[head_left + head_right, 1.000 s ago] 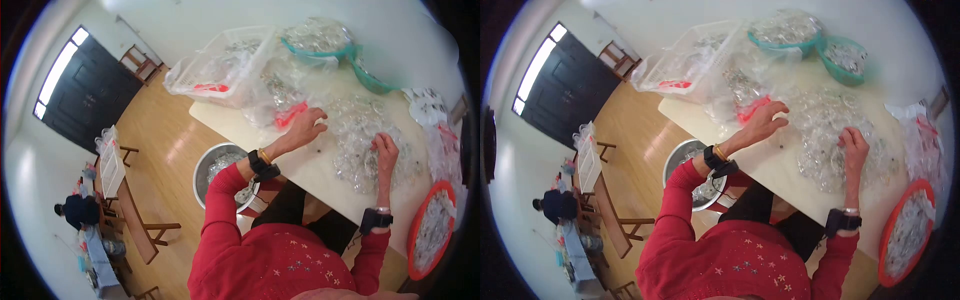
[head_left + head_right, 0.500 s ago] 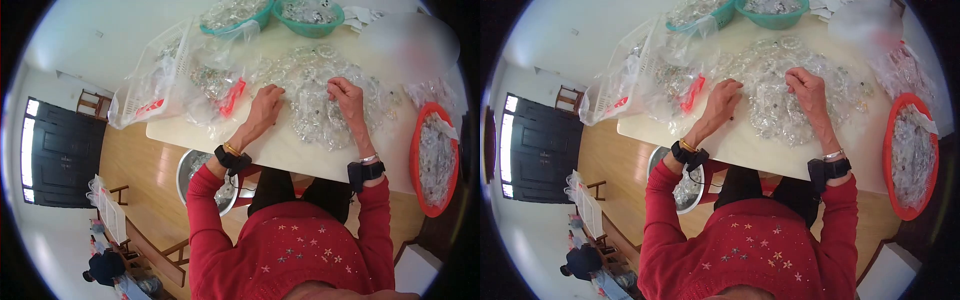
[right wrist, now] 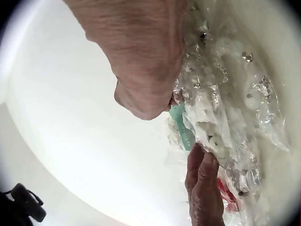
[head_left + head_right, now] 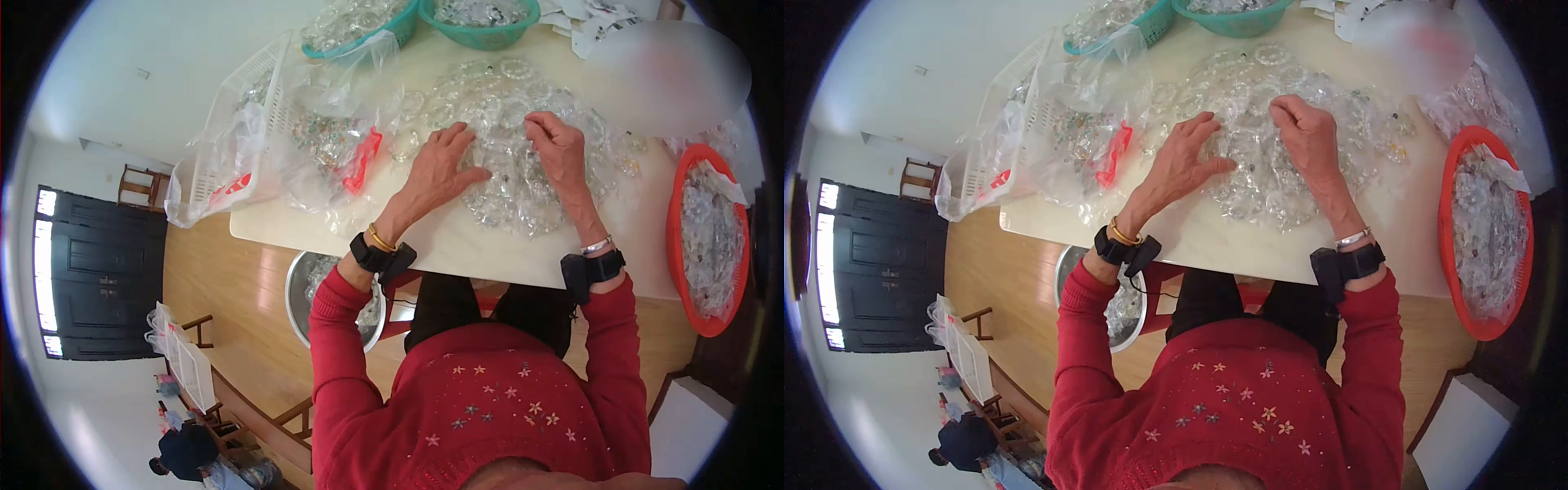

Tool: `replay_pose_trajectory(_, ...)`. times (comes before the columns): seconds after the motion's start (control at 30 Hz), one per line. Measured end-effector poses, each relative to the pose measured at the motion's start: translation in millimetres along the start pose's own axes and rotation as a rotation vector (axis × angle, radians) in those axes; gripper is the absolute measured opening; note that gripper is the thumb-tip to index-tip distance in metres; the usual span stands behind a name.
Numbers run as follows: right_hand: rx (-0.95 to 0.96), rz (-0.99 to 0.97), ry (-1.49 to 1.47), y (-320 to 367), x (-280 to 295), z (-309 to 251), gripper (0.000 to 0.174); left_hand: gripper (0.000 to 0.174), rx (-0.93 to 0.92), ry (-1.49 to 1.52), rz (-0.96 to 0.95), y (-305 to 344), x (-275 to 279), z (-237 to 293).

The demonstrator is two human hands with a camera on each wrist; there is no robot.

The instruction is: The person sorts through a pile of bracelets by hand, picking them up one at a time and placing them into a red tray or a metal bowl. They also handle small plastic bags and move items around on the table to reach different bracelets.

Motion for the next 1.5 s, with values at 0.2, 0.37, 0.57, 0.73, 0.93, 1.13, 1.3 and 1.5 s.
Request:
replay_pose_trajectory(0.2, -0.071, 0.141, -0.07, -6, 11, 11, 0.01, 0.045, 0.188, 0.029, -0.039, -10, 4, -11)
replay_pose_trajectory(0.37, -0.114, 0.204, -0.173, -10, 17, 18, 0.011, 0.04, 0.194, 0.047, 0.053, -15, -1, -23)
replay_pose_trajectory(0.57, -0.108, 0.213, -0.27, -12, 18, 25, 0.014, 0.034, 0.234, 0.163, 0.069, -25, -8, -42)
replay_pose_trajectory(0.73, -0.14, 0.225, -0.259, -11, 23, 20, 0.015, 0.033, 0.246, 0.252, 0.128, -23, -6, -48)
replay_pose_trajectory(0.93, -0.227, 0.263, -0.299, -12, 32, 21, 0.016, 0.03, 0.361, 0.479, 0.263, -22, -12, -67)
replay_pose_trajectory(1.13, -0.223, 0.236, -0.275, -15, 28, 29, 0.016, 0.033, 0.417, 0.448, 0.367, -24, -17, -71)
replay_pose_trajectory(1.3, -0.197, 0.2, -0.224, -16, 25, 35, 0.018, 0.036, 0.172, 0.373, 0.197, -28, -16, -56)
replay_pose_trajectory(1.5, -0.23, 0.043, 0.262, -38, 19, -1, 0.027, 0.031, 0.143, 0.565, 0.126, -27, -24, -50)
Point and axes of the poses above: each hand's wrist, its own y-axis away from the middle knuckle, its own x-axis out of the back of the hand, z = x × y, the point moved 5 cm from there along -y, towards the middle knuckle, and after that the axes turned 6 degrees about y, right-handed, at the moved point
